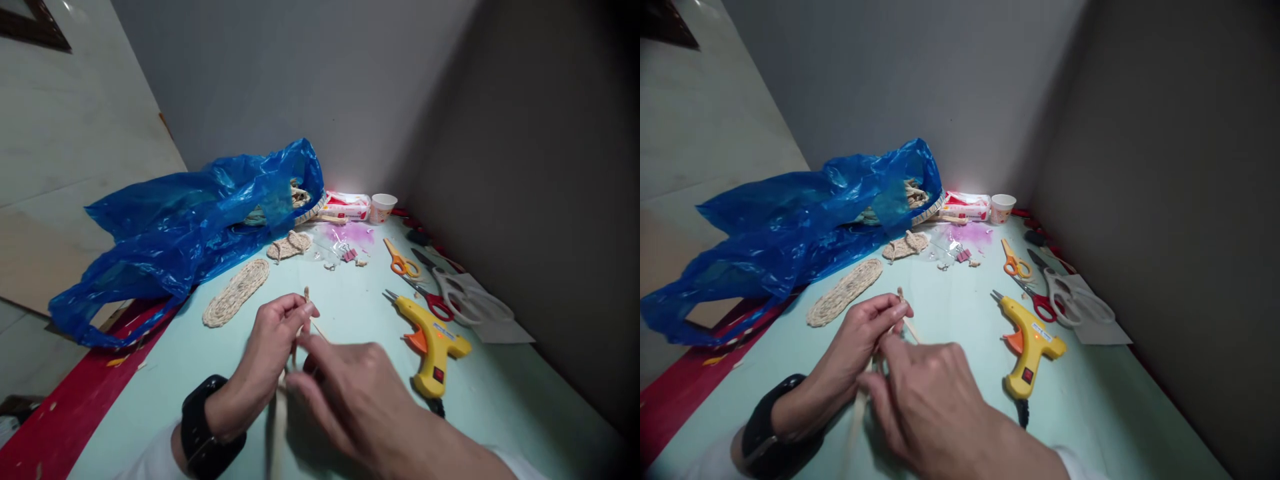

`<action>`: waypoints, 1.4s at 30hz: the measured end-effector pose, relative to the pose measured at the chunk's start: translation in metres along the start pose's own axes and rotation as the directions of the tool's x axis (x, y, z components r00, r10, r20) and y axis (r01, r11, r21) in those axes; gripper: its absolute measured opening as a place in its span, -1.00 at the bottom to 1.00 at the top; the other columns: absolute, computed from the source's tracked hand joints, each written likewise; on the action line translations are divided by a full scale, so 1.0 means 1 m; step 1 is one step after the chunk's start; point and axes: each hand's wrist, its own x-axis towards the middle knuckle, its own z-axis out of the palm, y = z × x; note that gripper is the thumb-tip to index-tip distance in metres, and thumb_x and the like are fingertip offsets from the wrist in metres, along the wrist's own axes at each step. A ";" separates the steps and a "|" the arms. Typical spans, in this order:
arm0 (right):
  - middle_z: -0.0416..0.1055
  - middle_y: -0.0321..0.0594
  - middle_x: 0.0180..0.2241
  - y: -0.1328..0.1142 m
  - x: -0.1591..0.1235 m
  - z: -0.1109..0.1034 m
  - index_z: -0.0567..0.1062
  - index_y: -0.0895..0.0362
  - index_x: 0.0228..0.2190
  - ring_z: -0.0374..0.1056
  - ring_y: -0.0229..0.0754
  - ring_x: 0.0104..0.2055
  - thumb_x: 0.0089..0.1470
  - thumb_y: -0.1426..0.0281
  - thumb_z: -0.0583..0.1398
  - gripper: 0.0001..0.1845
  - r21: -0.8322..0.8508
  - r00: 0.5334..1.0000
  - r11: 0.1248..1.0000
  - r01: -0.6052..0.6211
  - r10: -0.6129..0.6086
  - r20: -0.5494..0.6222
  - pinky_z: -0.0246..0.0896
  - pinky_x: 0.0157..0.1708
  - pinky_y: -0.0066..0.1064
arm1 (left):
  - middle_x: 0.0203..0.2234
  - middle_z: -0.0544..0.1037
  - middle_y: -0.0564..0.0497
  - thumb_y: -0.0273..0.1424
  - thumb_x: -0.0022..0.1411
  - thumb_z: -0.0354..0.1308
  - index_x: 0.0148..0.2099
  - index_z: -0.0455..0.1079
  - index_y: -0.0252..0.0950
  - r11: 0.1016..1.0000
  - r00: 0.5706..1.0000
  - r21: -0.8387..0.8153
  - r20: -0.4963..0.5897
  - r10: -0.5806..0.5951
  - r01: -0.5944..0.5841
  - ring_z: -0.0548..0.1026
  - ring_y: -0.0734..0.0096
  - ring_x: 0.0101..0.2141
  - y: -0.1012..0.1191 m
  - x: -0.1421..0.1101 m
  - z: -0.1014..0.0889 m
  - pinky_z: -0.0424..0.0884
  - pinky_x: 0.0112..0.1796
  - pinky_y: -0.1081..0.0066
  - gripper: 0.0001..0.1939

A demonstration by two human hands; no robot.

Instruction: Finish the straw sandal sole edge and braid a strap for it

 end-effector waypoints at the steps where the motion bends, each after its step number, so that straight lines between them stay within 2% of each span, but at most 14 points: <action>1: 0.41 -0.28 -0.50 0.003 0.003 -0.010 0.41 0.19 -0.27 0.26 -0.27 -0.57 0.29 0.40 0.06 -0.84 0.077 0.996 0.996 -0.045 0.051 -0.070 0.03 -0.56 -0.42 | -0.58 0.31 0.16 -0.27 0.20 0.18 -0.41 0.35 -0.32 1.000 1.000 -0.024 0.026 0.007 -0.006 0.20 0.57 -0.53 -0.001 0.000 0.000 0.13 -0.47 0.53 -0.76; 3: 0.47 -0.27 -0.38 0.013 0.011 -0.024 0.43 0.16 -0.16 0.33 -0.28 -0.44 0.28 0.36 0.11 -0.83 0.204 0.961 0.960 -0.191 0.225 -0.161 0.11 -0.44 -0.47 | -0.57 0.29 0.16 -0.27 0.19 0.19 -0.42 0.34 -0.32 0.999 0.996 -0.050 0.084 -0.003 0.007 0.21 0.56 -0.51 -0.001 -0.001 0.001 0.14 -0.44 0.52 -0.76; 6: 0.46 -0.29 -0.32 0.032 0.018 -0.029 0.46 0.14 -0.22 0.36 -0.29 -0.31 0.26 0.31 0.17 -0.85 0.454 0.939 0.843 -0.289 0.342 -0.038 0.17 -0.29 -0.49 | -0.59 0.29 0.15 -0.27 0.19 0.21 -0.46 0.33 -0.33 1.000 0.984 -0.004 0.176 -0.023 0.025 0.20 0.56 -0.51 0.002 -0.004 0.004 0.11 -0.46 0.52 -0.73; 9: 0.41 -0.35 -0.42 0.045 0.019 -0.023 0.46 0.15 -0.39 0.31 -0.32 -0.36 0.24 0.37 0.16 -0.83 0.635 0.926 0.707 -0.310 0.377 0.032 0.16 -0.34 -0.50 | -0.58 0.34 0.14 -0.25 0.20 0.19 -0.49 0.33 -0.34 0.995 0.978 0.094 0.206 -0.045 0.026 0.14 0.60 -0.56 0.007 -0.006 0.005 0.03 -0.51 0.50 -0.69; 12: 0.38 -0.37 -0.50 0.050 0.018 -0.016 0.46 0.16 -0.44 0.25 -0.33 -0.43 0.20 0.34 0.18 -0.79 0.696 0.871 0.623 -0.357 0.491 0.007 0.11 -0.41 -0.49 | -0.55 0.41 0.14 -0.25 0.22 0.18 -0.27 0.41 -0.33 0.992 0.975 0.115 0.212 -0.074 0.050 0.07 0.63 -0.61 0.009 -0.006 0.006 -0.05 -0.55 0.48 -0.78; 15: 0.34 -0.37 -0.55 0.052 0.018 -0.011 0.43 0.17 -0.50 0.20 -0.33 -0.47 0.15 0.31 0.19 -0.75 0.730 0.821 0.553 -0.402 0.570 0.021 0.07 -0.43 -0.46 | -0.53 0.44 0.16 -0.30 0.24 0.16 -0.12 0.33 -0.26 0.994 0.980 0.106 0.198 -0.019 -0.002 0.11 0.61 -0.61 0.005 -0.008 0.006 -0.02 -0.56 0.48 -0.80; 22: 0.24 -0.38 -0.61 0.053 0.019 -0.005 0.37 0.20 -0.56 0.12 -0.35 -0.51 0.07 0.34 0.22 -0.75 0.862 0.784 0.347 -0.369 0.614 0.088 0.02 -0.44 -0.46 | -0.50 0.38 0.19 -0.35 0.32 0.08 -0.19 0.25 -0.20 0.987 0.981 0.124 0.179 0.078 -0.101 0.17 0.62 -0.57 0.004 -0.017 0.008 0.05 -0.53 0.48 -0.93; 26: 0.34 -0.30 -0.46 0.052 0.018 -0.013 0.40 0.20 -0.42 0.25 -0.30 -0.41 0.15 0.26 0.21 -0.74 0.911 0.829 0.196 -0.362 0.514 0.219 0.14 -0.33 -0.45 | -0.51 0.43 0.21 -0.37 0.32 0.09 -0.18 0.23 -0.21 0.992 0.984 0.092 0.163 0.075 -0.091 0.15 0.63 -0.60 0.004 -0.012 0.006 0.03 -0.53 0.48 -0.91; 28: 0.36 -0.29 -0.40 0.052 0.018 -0.015 0.41 0.19 -0.36 0.27 -0.28 -0.34 0.16 0.22 0.23 -0.73 0.888 0.872 0.234 -0.395 0.400 0.283 0.16 -0.27 -0.43 | -0.51 0.44 0.21 -0.38 0.31 0.10 -0.16 0.21 -0.20 0.995 0.985 0.046 0.152 0.076 -0.084 0.19 0.63 -0.59 0.003 -0.009 0.005 0.05 -0.53 0.49 -0.89; 30: 0.37 -0.30 -0.39 0.053 0.017 -0.015 0.42 0.17 -0.34 0.26 -0.27 -0.32 0.12 0.21 0.28 -0.72 0.845 0.890 0.329 -0.421 0.329 0.315 0.14 -0.27 -0.45 | -0.50 0.43 0.21 -0.39 0.30 0.11 -0.15 0.19 -0.20 0.997 0.988 0.005 0.133 0.073 -0.075 0.26 0.62 -0.56 0.002 -0.007 0.004 0.09 -0.51 0.51 -0.87; 32: 0.38 -0.31 -0.41 0.055 0.017 -0.012 0.43 0.17 -0.35 0.26 -0.26 -0.33 0.08 0.21 0.32 -0.71 0.809 0.886 0.388 -0.442 0.329 0.326 0.12 -0.29 -0.45 | -0.49 0.41 0.20 -0.41 0.30 0.10 -0.16 0.18 -0.20 0.997 0.989 -0.007 0.126 0.071 -0.070 0.34 0.59 -0.50 0.001 -0.007 0.004 0.15 -0.46 0.51 -0.87; 35: 0.41 -0.30 -0.41 0.059 0.017 -0.006 0.45 0.17 -0.36 0.28 -0.25 -0.35 0.06 0.21 0.33 -0.71 0.803 0.873 0.372 -0.465 0.347 0.344 0.13 -0.31 -0.46 | -0.48 0.41 0.18 -0.40 0.32 0.05 -0.18 0.18 -0.20 0.994 0.985 0.043 0.143 0.097 -0.104 0.42 0.51 -0.41 -0.001 -0.007 0.002 0.24 -0.35 0.47 -0.92; 38: 0.45 -0.29 -0.42 0.061 0.017 -0.003 0.50 0.16 -0.37 0.31 -0.24 -0.34 0.07 0.22 0.31 -0.76 0.803 0.874 0.378 -0.461 0.353 0.335 0.15 -0.29 -0.46 | -0.44 0.44 0.14 -0.38 0.34 0.00 -0.14 0.20 -0.19 0.976 0.981 0.155 0.150 0.127 -0.150 0.47 0.42 -0.33 -0.002 -0.009 0.001 0.29 -0.23 0.39 -0.94; 42: 0.46 -0.25 -0.43 0.058 0.017 -0.002 0.52 0.17 -0.41 0.31 -0.21 -0.35 0.12 0.23 0.26 -0.76 0.756 0.881 0.486 -0.439 0.398 0.256 0.16 -0.29 -0.42 | -0.38 0.50 0.09 -0.39 0.35 -0.05 -0.07 0.18 -0.17 0.918 0.980 0.350 0.131 0.150 -0.188 0.50 0.33 -0.28 0.002 -0.012 0.001 0.30 -0.20 0.34 -0.89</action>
